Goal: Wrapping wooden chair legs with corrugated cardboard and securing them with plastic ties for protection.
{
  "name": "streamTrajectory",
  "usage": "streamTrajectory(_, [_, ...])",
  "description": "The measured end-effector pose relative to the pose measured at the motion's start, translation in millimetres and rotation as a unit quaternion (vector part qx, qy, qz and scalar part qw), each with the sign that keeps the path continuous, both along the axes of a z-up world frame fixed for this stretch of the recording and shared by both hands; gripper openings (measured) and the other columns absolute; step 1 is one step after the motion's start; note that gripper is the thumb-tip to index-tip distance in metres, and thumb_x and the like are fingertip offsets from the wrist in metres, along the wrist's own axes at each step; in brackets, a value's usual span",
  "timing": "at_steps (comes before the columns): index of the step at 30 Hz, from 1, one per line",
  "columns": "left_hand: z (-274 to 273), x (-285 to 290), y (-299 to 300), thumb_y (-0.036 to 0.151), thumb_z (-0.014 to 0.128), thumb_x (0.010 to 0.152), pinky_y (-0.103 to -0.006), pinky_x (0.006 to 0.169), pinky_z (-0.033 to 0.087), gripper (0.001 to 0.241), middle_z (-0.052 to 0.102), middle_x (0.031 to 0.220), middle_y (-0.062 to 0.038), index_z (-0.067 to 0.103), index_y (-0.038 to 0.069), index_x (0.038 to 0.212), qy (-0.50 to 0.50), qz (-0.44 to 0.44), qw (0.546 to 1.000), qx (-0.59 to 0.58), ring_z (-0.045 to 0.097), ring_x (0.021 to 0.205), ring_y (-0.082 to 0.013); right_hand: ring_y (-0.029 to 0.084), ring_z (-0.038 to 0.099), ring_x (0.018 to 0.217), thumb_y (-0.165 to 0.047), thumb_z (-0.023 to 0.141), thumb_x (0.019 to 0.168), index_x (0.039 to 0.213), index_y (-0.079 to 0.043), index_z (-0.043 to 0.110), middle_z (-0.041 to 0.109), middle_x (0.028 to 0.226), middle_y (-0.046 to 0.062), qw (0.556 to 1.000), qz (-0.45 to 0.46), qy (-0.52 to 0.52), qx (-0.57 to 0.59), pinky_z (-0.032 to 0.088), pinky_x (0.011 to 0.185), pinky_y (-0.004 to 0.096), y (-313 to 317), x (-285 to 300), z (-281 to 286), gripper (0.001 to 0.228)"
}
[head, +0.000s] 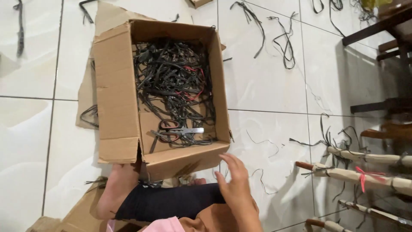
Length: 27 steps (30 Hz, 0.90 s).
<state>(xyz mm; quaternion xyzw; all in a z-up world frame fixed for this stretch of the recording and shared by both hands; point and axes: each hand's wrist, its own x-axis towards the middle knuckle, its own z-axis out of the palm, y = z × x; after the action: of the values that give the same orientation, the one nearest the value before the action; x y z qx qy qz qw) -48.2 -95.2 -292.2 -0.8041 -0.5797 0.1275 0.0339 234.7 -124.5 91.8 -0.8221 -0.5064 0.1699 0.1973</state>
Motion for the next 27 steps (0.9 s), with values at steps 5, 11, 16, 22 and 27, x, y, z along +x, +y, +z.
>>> streamTrajectory(5, [37.0,-3.6,26.0,0.014,0.036,0.098,-0.0273,0.083,0.056,0.047,0.062,0.125,-0.005,0.048,0.007,0.143,0.077,-0.112,0.99,0.049,0.064,0.094,-0.0144,0.023,0.048,0.134,-0.016,0.085,0.068,0.132,-0.015,0.057,0.057,0.139,0.003,0.977,0.139,-0.119,-0.113,0.023,0.116,0.055,37.0,-41.2,-61.6,0.07])
streamTrajectory(11, [87.8,-16.7,31.0,0.009,0.033,0.092,-0.0301,0.085,0.05,0.043,0.055,0.117,-0.008,0.046,0.003,0.132,0.193,-0.164,0.966,0.041,0.057,0.094,-0.0179,0.021,0.057,0.089,-0.014,0.071,0.079,0.091,-0.014,0.061,0.059,0.089,-0.001,0.965,0.14,-0.22,0.011,0.041,0.097,0.041,28.9,-32.4,-64.3,0.016])
streamTrajectory(16, [114.1,-13.3,52.4,0.004,0.029,0.086,-0.0325,0.086,0.044,0.04,0.049,0.109,-0.01,0.045,0.001,0.122,0.272,-0.212,0.937,0.052,0.05,0.094,-0.0208,0.021,0.064,0.094,-0.003,0.067,0.082,0.092,-0.011,0.067,0.068,0.094,-0.002,0.971,0.027,-0.226,0.066,0.037,0.112,0.05,12.6,23.5,-47.5,0.013])
streamTrajectory(22, [147.0,20.6,84.4,-0.001,0.026,0.079,-0.0353,0.088,0.038,0.036,0.042,0.101,-0.013,0.044,-0.002,0.111,0.36,-0.272,0.891,0.06,0.043,0.094,-0.0242,0.017,0.052,0.137,0.008,0.056,0.079,0.1,-0.023,0.079,0.069,0.129,-0.008,0.94,-0.127,-0.193,-0.249,0.014,0.127,0.06,-18.1,70.1,-40.3,0.044])
streamTrajectory(27, [188.5,48.3,87.7,0.002,0.036,0.082,-0.0309,0.082,0.034,0.027,0.045,0.093,-0.007,0.052,0.007,0.104,0.304,-0.229,0.918,0.108,0.041,0.087,-0.0182,0.027,0.056,0.127,-0.055,0.073,0.083,0.129,-0.012,0.065,0.069,0.128,0.008,0.982,-0.054,-0.021,-0.178,0.009,0.118,0.065,11.6,-7.1,-52.5,0.063])
